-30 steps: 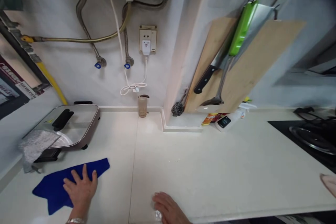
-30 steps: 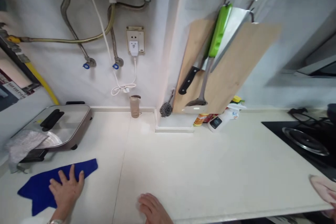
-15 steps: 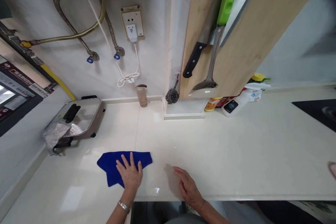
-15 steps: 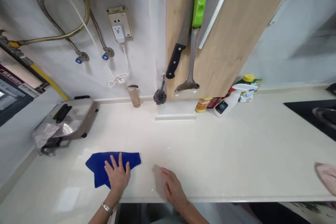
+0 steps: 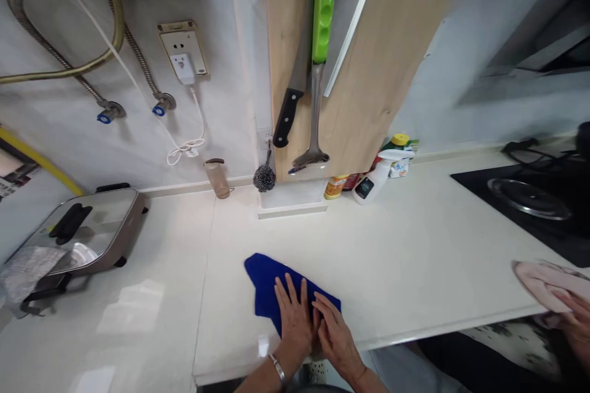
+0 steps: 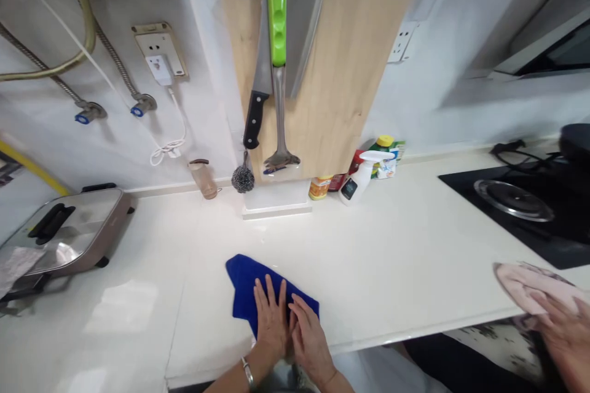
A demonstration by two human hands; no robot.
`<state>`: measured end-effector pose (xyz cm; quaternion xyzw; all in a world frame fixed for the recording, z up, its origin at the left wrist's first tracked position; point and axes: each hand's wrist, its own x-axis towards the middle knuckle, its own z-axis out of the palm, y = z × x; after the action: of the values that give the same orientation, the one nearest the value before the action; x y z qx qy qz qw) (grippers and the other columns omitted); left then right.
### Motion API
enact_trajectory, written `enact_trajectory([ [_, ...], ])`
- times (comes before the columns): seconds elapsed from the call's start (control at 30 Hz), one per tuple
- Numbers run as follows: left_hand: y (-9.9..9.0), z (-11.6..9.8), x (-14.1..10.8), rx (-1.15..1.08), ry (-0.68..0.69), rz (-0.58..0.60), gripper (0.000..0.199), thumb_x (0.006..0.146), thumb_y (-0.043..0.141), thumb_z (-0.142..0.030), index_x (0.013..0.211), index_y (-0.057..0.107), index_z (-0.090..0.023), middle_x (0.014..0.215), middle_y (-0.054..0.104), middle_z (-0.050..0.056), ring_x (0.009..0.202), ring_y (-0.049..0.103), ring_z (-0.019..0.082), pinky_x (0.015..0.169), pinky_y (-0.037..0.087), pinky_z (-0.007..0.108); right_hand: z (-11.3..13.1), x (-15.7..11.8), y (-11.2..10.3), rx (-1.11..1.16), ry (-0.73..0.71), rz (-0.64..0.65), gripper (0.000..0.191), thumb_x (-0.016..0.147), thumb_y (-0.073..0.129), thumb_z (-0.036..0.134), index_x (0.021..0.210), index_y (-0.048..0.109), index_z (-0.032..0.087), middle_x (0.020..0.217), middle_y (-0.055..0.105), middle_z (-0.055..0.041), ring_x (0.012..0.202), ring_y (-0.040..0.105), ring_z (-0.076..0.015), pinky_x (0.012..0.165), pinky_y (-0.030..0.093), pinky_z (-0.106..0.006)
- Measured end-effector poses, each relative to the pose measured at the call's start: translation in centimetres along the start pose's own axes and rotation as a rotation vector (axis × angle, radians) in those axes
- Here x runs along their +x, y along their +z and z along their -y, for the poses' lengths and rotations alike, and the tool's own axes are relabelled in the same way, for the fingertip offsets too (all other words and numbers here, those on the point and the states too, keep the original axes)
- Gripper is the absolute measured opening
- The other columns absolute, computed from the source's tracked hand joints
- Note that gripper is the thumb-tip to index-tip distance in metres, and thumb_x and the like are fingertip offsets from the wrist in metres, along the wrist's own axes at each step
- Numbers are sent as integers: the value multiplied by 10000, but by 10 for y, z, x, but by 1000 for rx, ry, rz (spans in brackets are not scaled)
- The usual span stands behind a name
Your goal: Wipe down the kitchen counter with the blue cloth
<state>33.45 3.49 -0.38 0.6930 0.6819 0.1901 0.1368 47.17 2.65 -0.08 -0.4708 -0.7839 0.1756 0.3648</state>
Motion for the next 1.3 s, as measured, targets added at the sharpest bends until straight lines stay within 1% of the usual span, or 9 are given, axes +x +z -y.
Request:
enact_trajectory([
  [0.2,1,-35,16,-126,422,256,966,823,633,-420,1609,115,-203,1648,-165,146,1466,-190,496,1159,23,799,-40,-18,-28,-141,107,-162,406,924,382,164,1286,553,228,1285,636,-114,1172,623,-249,969,583,-500],
  [0.37,-28,-1,37,-179,602,365,629,856,600,-403,1470,498,-318,1678,203,71,1546,91,371,1228,202,632,-44,5,-35,-284,-71,-100,574,930,386,155,1500,378,224,1508,489,-113,1413,442,-266,1087,517,-511],
  [0.4,-38,15,39,-183,586,338,526,903,523,-333,1428,545,-326,1654,292,53,1539,196,300,1237,243,563,-40,16,-31,-302,-117,-48,598,926,389,144,1519,354,216,1542,452,-108,1452,388,-264,1117,494,-508],
  [0.5,-70,80,39,-116,320,27,520,962,360,-248,1461,505,-253,1616,373,88,1522,266,240,1227,298,516,-24,51,-16,-343,-203,101,667,900,395,111,1554,294,198,1605,364,-92,1502,294,-247,1179,433,-502],
  [0.63,-110,170,17,55,-129,-310,590,916,440,-353,1469,485,-153,1556,439,182,1510,257,368,1177,302,648,-19,71,-2,-360,-199,184,744,853,403,86,1572,246,192,1635,298,-86,1506,282,-234,1210,391,-497],
  [0.73,-126,208,-5,168,-346,-419,732,849,526,-454,1515,421,-166,1572,406,203,1503,227,434,1152,262,708,-33,62,-9,-379,-169,177,741,866,397,97,1579,224,205,1637,293,-76,1506,283,-221,1211,392,-476],
  [0.93,-132,208,-18,219,-428,-404,754,929,214,-516,1443,487,-37,1578,313,308,1505,216,438,1144,284,661,-92,34,-50,-525,-39,82,701,919,359,148,1591,174,220,1635,303,-78,1491,319,-238,1178,421,-500],
  [1.07,-133,204,-15,238,-411,-391,782,924,193,-539,1448,480,-35,1562,324,321,1505,212,436,1146,276,656,-146,27,-81,-603,54,12,695,936,363,213,1597,150,210,1636,297,-88,1488,324,-260,1182,401,-517],
  [1.3,-133,210,-14,263,-445,-350,818,908,166,-572,1441,488,-41,1554,334,305,1503,226,422,1163,267,627,-238,53,-117,-735,239,-116,650,944,303,288,1569,243,118,1608,335,-163,1481,330,-299,1195,350,-519],
])
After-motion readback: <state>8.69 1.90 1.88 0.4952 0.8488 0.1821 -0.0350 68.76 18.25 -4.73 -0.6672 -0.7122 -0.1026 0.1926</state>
